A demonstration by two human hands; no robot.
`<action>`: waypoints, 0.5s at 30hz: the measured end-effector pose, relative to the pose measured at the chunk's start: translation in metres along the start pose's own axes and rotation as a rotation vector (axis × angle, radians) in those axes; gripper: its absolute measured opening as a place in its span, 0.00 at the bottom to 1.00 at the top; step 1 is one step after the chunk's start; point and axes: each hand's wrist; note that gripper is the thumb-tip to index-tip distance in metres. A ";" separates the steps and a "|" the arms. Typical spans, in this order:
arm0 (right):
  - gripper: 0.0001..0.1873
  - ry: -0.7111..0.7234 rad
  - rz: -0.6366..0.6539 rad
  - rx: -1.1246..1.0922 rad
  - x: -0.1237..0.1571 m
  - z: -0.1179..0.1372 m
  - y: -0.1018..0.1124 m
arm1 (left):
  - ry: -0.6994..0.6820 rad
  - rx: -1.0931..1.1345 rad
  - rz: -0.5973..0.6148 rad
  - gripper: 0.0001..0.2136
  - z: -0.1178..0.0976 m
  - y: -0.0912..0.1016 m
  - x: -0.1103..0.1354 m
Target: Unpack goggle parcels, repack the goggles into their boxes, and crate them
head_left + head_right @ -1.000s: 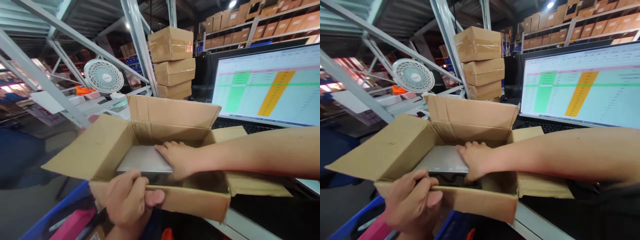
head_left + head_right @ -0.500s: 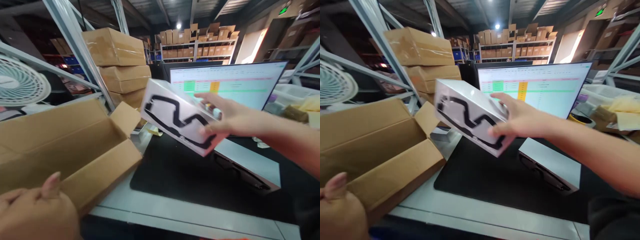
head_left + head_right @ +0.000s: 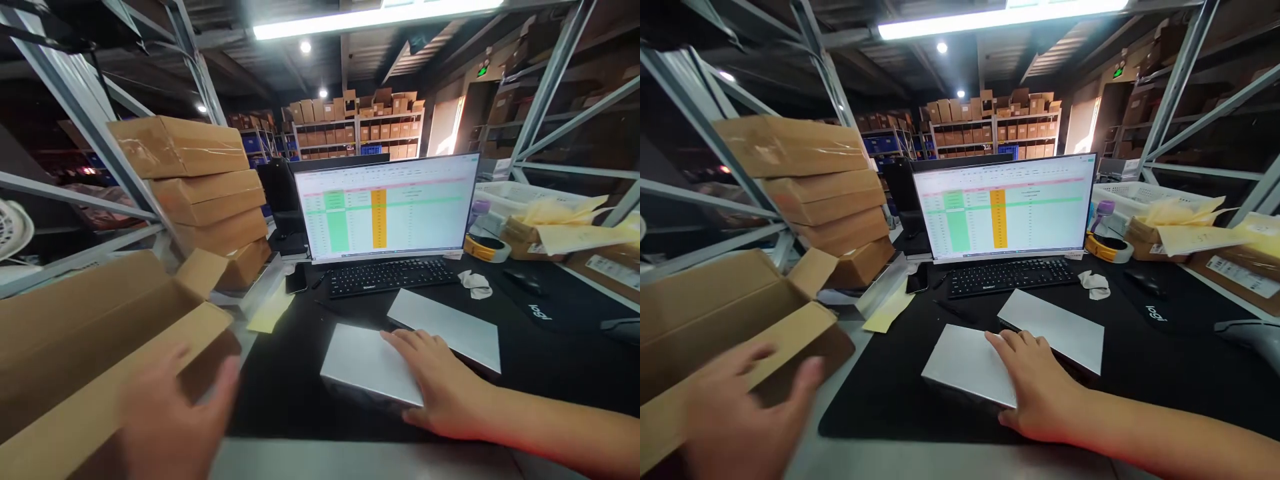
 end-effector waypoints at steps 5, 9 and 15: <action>0.47 0.022 -0.012 -0.014 0.016 -0.011 -0.008 | -0.271 0.138 0.640 0.36 -0.054 -0.050 0.007; 0.31 0.024 -0.309 -0.023 0.042 -0.063 0.015 | -0.221 0.302 0.999 0.43 -0.066 -0.070 -0.004; 0.31 -0.357 -0.748 0.064 0.050 -0.233 0.062 | -0.199 0.613 1.188 0.55 -0.057 -0.113 -0.022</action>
Point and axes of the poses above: each hand's wrist, its own x-axis away from the middle knuckle, its own y-axis out of the back of the hand, z = x × y, and after that the axes turned 12 degrees about z, right-handed
